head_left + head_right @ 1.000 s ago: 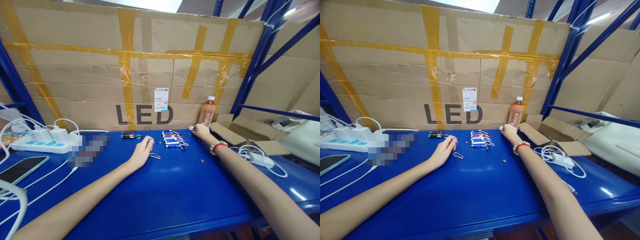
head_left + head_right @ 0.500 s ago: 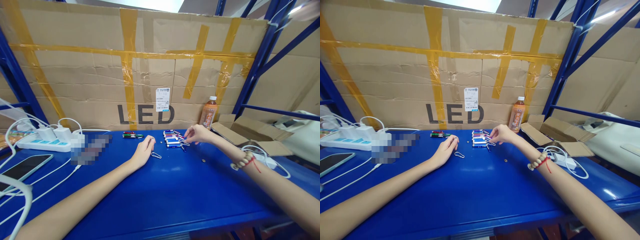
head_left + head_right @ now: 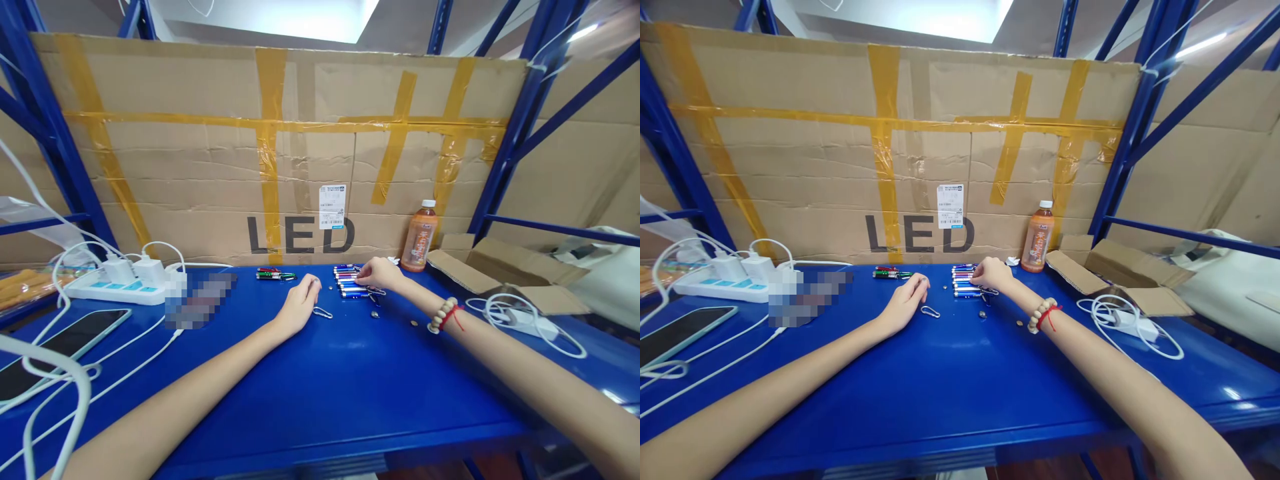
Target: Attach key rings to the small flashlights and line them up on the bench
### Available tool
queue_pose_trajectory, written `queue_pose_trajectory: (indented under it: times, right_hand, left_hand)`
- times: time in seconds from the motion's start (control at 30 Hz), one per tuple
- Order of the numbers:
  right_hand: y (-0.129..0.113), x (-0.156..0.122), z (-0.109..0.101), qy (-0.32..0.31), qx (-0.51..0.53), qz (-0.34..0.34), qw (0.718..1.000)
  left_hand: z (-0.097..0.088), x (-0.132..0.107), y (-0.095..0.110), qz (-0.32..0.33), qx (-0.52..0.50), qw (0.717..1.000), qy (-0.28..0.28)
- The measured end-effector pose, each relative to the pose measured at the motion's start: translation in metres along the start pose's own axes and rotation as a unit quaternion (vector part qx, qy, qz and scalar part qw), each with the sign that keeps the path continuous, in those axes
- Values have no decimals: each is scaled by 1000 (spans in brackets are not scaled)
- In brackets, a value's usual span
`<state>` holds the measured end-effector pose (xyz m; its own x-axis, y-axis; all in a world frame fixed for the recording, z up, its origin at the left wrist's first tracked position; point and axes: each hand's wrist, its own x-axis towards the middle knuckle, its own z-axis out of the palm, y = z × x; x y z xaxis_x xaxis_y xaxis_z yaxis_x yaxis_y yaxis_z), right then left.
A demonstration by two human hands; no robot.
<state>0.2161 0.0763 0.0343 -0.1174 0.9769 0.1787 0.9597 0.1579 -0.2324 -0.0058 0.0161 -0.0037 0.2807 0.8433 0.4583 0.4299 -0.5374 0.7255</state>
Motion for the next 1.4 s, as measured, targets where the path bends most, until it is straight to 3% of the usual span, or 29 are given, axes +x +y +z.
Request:
queue_pose_trajectory:
  times: [0.23, 0.47, 0.57, 0.83, 1.03, 1.13, 1.23, 1.3, 1.4]
  right_hand:
    - [-5, -1, 1, 15, 9, 0, 1000]
    - [-20, -9, -3, 43, 44, -49, 997]
    - [-18, -4, -6, 59, 56, -24, 996]
    - [-8, -1, 2, -8, 27, 8, 1000]
    - [-10, -4, 7, 18, 50, 17, 998]
    - [-18, -13, 6, 9, 106, -31, 994]
    - [-29, -25, 9, -129, 212, -149, 957]
    - [-35, -29, 11, -184, 211, -196, 940]
    - [-36, -29, 8, -110, 142, -208, 962]
  left_hand:
    - [-1, -1, -1, 7, -10, 1000, -6]
    - [0, -1, -2, 13, -16, 1000, -3]
    - [-1, 0, -1, 8, -14, 1000, -1]
    - [0, -1, -2, 8, -13, 1000, -8]
    - [-1, 0, 0, 3, -1, 1000, -4]
    - [0, 0, -2, 7, -3, 1000, -5]
    - [0, 1, -4, 15, -6, 1000, -5]
    - [0, 1, -5, 19, -7, 1000, -4]
    - [0, 1, -3, 12, -6, 1000, -5]
